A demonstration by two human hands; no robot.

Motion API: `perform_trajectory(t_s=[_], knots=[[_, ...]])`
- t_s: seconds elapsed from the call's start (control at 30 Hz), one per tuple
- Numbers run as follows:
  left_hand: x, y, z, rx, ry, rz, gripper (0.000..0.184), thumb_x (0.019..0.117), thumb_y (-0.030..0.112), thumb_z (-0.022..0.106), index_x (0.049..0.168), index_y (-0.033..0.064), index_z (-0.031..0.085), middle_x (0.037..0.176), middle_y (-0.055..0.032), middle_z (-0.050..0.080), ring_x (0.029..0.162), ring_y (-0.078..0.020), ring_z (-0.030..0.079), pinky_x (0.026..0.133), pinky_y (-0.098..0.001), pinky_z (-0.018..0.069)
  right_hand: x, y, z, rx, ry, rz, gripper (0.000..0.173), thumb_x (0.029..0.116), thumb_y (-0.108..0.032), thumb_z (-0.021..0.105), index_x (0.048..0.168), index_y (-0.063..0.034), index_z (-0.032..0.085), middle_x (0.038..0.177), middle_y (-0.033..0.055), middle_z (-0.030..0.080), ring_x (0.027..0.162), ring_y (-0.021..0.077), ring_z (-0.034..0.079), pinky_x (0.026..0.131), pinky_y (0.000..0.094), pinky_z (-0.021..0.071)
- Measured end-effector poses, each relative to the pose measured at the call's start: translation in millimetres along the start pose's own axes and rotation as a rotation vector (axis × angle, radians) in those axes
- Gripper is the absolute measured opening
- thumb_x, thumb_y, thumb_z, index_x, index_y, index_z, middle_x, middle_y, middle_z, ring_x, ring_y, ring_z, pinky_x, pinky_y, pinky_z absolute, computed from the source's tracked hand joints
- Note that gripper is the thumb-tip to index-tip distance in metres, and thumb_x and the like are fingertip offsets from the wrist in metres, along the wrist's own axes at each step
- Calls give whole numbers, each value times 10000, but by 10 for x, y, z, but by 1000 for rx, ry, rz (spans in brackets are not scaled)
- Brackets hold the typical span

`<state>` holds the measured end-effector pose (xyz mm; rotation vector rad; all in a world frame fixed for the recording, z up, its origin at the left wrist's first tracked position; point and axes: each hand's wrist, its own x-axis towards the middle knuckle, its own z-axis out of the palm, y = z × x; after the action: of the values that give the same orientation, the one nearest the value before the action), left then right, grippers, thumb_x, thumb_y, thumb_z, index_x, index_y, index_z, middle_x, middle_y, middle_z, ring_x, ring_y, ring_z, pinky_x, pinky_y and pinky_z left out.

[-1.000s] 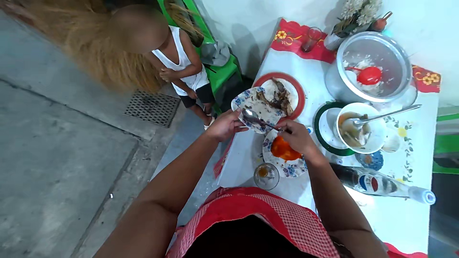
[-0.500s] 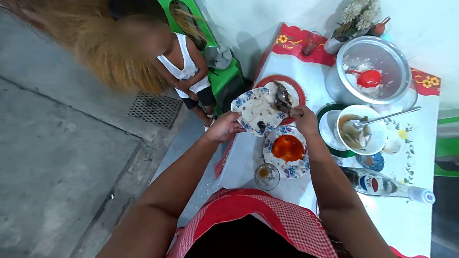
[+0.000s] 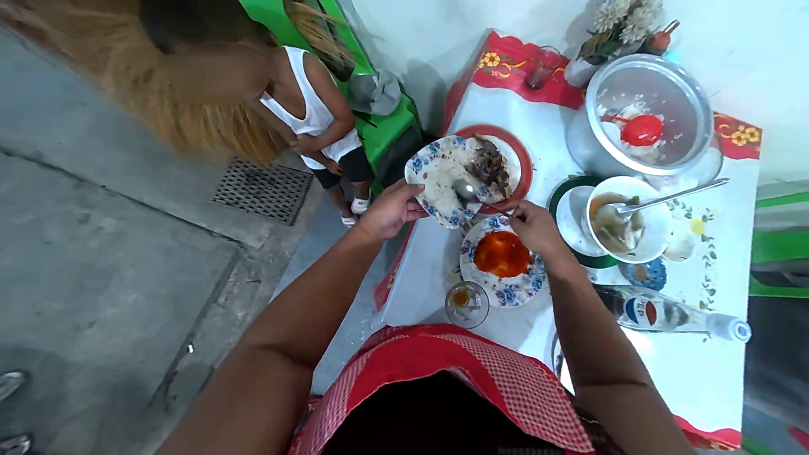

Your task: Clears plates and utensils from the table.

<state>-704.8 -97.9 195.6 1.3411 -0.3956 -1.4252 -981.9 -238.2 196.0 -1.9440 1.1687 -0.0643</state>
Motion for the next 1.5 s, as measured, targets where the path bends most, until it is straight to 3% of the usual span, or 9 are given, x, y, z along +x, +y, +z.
perform_trajectory(t_s=[0.23,0.53,0.67,0.83,1.0,1.13,1.27,1.37,1.5], knots=[[-90,16,-132,40,18,6,381,1088,268,371,1413,74,421,1133,-105,686,938,-188,713,853,-378,600,415,127,-5,-116,144,146,327,1030,-89,529,1340,-73,634,1157,217,696,1069,396,669,948,616,504],[-217,-25,-252,3,22,-7,373,1098,257,389,1428,86,423,1116,-106,690,933,-191,719,853,-369,606,179,-227,135,68,274,131,311,1004,-95,585,1309,-58,634,1083,170,702,950,297,677,870,523,537],[-302,-14,-250,-2,49,-23,381,1087,258,417,1426,86,433,1133,-115,683,936,-202,712,837,-377,603,110,-103,225,-32,336,240,327,1019,-119,539,1330,-49,614,1109,211,715,1034,392,689,917,626,517],[-469,29,-369,27,81,-35,389,1092,263,403,1436,83,419,1153,-117,680,953,-200,716,846,-377,609,-134,-14,269,-32,392,333,382,1005,-84,508,1380,-71,575,1079,207,712,1022,404,683,890,620,523],[-646,46,-519,41,18,23,362,1098,277,345,1390,90,449,1143,-88,690,968,-185,712,863,-380,601,-454,-106,348,243,500,281,406,986,-74,532,1387,-85,600,1053,188,682,901,312,648,824,523,523],[-830,76,-575,30,-65,71,359,1093,285,280,1330,113,487,1118,-54,705,975,-165,710,868,-364,597,-726,-207,513,791,571,216,369,1016,-36,516,1384,-14,508,1012,101,582,726,130,568,666,290,519],[-1046,75,-593,-35,-189,131,301,1073,265,306,1266,179,521,1125,-7,698,992,-147,701,870,-364,595,-1096,-394,601,1048,529,173,325,1015,4,492,1335,-23,445,984,81,606,701,139,620,667,312,576],[-1169,75,-586,-84,-310,183,265,1006,244,398,1198,220,579,1118,23,710,1019,-124,694,878,-357,596,-1438,-494,664,1084,558,91,197,998,-39,451,1191,-80,455,757,11,581,484,61,468,450,217,428],[-1310,84,-476,-35,-440,198,254,965,264,440,1131,256,632,1052,46,736,965,-89,712,812,-333,621,-2045,-472,706,1085,503,-21,364,1098,-270,399,1395,-72,467,735,-20,626,439,12,432,399,157,374]])
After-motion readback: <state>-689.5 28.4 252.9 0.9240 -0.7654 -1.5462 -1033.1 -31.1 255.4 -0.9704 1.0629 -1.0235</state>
